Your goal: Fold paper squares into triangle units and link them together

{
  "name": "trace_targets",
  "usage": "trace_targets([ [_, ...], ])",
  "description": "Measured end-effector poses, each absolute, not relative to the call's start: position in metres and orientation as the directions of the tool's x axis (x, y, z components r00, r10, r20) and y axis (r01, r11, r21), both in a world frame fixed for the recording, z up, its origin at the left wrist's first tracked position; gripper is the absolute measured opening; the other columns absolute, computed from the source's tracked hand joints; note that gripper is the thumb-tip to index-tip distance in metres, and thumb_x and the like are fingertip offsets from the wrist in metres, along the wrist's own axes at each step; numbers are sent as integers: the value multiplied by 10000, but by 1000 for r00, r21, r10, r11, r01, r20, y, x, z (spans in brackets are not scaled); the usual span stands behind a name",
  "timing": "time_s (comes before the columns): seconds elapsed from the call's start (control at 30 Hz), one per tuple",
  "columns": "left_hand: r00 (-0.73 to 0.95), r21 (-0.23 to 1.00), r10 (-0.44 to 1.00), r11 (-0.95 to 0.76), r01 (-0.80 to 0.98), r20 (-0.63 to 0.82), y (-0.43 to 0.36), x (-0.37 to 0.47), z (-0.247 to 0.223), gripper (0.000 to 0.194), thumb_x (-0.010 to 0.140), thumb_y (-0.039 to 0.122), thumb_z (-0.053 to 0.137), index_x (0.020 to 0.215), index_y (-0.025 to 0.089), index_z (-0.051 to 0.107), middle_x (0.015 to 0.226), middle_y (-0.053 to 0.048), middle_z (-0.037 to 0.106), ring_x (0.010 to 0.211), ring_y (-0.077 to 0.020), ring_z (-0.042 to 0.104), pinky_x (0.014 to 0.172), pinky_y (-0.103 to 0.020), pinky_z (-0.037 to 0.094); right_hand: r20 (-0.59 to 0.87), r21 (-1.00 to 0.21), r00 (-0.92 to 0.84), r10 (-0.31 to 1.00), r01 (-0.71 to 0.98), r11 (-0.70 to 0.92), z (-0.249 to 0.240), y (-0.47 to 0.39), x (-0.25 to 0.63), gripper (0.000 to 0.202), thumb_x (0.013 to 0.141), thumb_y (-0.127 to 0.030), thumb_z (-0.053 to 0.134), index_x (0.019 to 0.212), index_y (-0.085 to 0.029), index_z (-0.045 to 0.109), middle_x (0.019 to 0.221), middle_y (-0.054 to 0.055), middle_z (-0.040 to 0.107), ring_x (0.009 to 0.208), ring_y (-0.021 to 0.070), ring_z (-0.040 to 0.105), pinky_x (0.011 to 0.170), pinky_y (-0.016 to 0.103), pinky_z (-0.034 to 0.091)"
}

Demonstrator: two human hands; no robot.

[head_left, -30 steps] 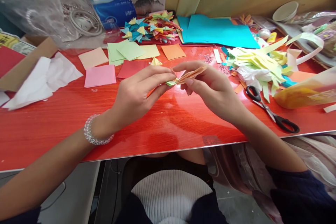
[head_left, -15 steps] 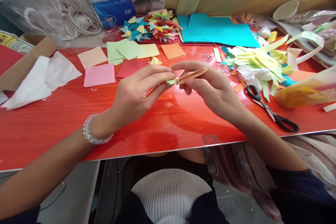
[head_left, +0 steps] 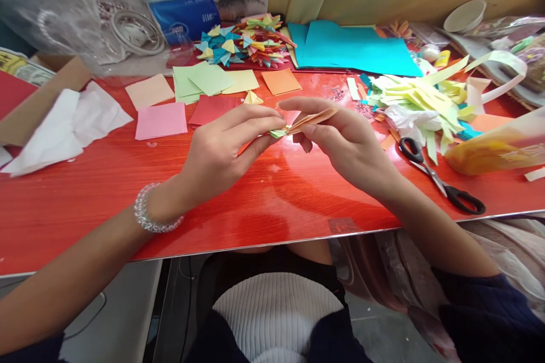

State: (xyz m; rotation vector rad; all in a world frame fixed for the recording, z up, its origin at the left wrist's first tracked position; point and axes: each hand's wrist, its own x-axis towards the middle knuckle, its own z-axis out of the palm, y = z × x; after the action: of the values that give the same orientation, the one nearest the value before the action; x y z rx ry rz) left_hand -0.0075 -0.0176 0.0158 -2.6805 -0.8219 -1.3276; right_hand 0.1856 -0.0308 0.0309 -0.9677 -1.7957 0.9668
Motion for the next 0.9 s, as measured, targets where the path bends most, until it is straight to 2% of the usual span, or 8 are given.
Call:
trace_targets([
  [0.37, 481, 224, 459, -855, 469, 747, -17, -8, 15, 229, 899, 193, 507, 1067, 292, 627, 1049, 0, 690, 954, -154, 661, 812, -302, 577, 316, -858, -361, 877, 285, 427, 32, -31, 186, 230, 903, -231, 454, 1092, -211, 583, 899, 11, 620, 835, 113, 601, 737, 274, 519],
  [0.6, 475, 268, 480, -854, 447, 737, -17, -7, 16, 207, 900, 232, 511, 1055, 294, 632, 1054, 0, 684, 975, -158, 654, 858, -312, 567, 278, -868, -351, 894, 306, 390, 33, -31, 187, 240, 912, -220, 465, 1121, -196, 580, 813, -3, 585, 732, 94, 561, 676, 248, 494],
  [0.73, 471, 294, 492, -852, 434, 732, -17, -6, 17, 173, 882, 268, 544, 1036, 281, 623, 1034, -13, 688, 971, -171, 658, 846, -329, 583, 246, -915, -339, 908, 228, 333, 33, -32, 186, 211, 916, -227, 469, 1072, -213, 610, 775, -2, 559, 682, 96, 532, 659, 255, 480],
  [0.9, 414, 453, 585, -807, 379, 697, -21, -6, 15, 190, 900, 305, 513, 1086, 286, 546, 1037, -9, 672, 999, -160, 649, 822, -342, 608, 153, -977, -348, 925, 89, 195, 30, -29, 185, 236, 912, -233, 452, 1076, -208, 619, 767, 4, 545, 664, 95, 524, 653, 252, 476],
])
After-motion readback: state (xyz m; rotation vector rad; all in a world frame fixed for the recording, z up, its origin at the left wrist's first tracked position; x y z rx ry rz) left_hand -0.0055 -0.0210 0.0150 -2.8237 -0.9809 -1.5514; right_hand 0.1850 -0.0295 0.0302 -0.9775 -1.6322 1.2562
